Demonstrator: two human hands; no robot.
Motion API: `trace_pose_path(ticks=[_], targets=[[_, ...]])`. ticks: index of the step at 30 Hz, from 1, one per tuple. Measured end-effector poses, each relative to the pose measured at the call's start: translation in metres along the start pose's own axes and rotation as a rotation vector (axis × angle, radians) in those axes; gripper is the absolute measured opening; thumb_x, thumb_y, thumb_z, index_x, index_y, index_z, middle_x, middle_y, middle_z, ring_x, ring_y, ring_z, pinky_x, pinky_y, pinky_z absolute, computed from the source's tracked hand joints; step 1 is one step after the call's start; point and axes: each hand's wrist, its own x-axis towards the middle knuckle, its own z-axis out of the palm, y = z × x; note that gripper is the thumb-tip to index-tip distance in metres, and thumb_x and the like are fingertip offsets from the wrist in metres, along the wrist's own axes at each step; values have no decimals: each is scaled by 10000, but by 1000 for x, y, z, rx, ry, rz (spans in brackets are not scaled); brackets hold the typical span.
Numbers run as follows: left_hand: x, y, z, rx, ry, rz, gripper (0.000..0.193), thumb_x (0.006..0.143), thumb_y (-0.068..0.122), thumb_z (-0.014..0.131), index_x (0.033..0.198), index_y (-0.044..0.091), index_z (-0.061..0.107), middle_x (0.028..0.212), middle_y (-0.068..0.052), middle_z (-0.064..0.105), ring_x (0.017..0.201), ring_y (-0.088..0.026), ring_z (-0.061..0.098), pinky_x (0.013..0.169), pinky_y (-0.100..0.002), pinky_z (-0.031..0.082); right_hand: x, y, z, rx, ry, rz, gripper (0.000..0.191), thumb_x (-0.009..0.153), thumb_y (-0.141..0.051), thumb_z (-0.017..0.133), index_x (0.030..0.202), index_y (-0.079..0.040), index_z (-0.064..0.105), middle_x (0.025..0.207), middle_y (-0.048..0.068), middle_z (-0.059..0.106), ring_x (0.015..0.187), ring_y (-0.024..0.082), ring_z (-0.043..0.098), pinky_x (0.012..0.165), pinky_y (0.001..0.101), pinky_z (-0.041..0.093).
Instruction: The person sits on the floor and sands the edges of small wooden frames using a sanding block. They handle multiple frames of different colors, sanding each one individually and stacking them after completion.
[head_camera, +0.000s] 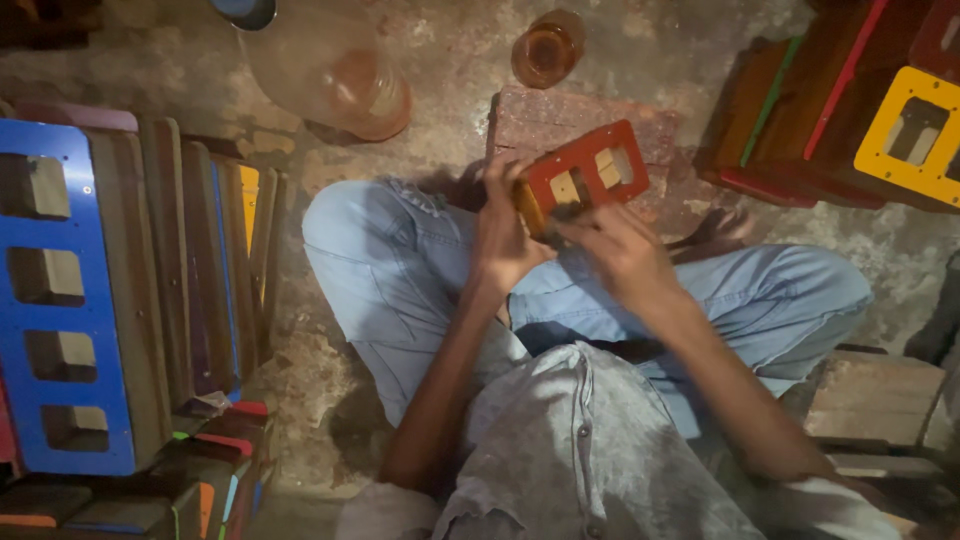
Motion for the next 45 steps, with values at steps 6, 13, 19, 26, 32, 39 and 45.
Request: trace_pose_path(ticks=[6,13,19,26,32,39,45], targets=[[-1,3,1,-75,101,136,1118,598,119,968,1510,153,322,1409,-184,582,1266,-367,650,1008,-405,587,-39,75,-29,-310,-18,460,315,807,106,732,1094,-19,760,1052,162,702,958,308,694,842,413,553],[0,21,-7,51,112,148,903,544,131,922,1344,99,505,1252,-172,629,1162,-399,644,956,-447,549,-63,101,-19,-95,141,484,284,797,102,711,1038,-32,777,1002,157,732,936,298,710,824,403,552],[6,35,-8,200,186,362,784,514,258,959,1198,63,628,1106,-159,690,1053,-362,664,915,-474,531,-62,97,-11,53,65,579,415,693,141,649,1065,-11,753,1058,154,725,951,303,727,817,371,583],[9,60,-9,-203,146,188,771,653,229,992,1302,21,633,1126,-100,753,1050,-158,719,935,-316,599,-51,93,-8,47,38,552,346,701,82,714,1034,0,760,1088,181,720,958,359,710,849,416,568],[25,139,46,-203,172,404,837,666,183,1009,1357,-6,578,1242,-121,701,1138,-201,719,995,-337,612,-50,100,4,246,111,629,254,818,0,675,1052,-41,764,1111,169,730,1009,340,713,857,418,562],[44,225,167,61,249,617,1001,609,485,959,1410,42,553,1300,-151,650,1139,-303,677,976,-392,578,-56,124,42,218,258,492,260,774,-45,718,1030,-74,752,1133,122,700,1039,317,691,878,420,550],[42,235,249,34,337,623,929,627,522,898,1357,57,558,1239,-113,671,1159,-278,670,1036,-384,558,-56,110,28,-21,428,305,225,774,-53,740,992,-105,759,1084,86,696,1043,327,675,886,432,530]])
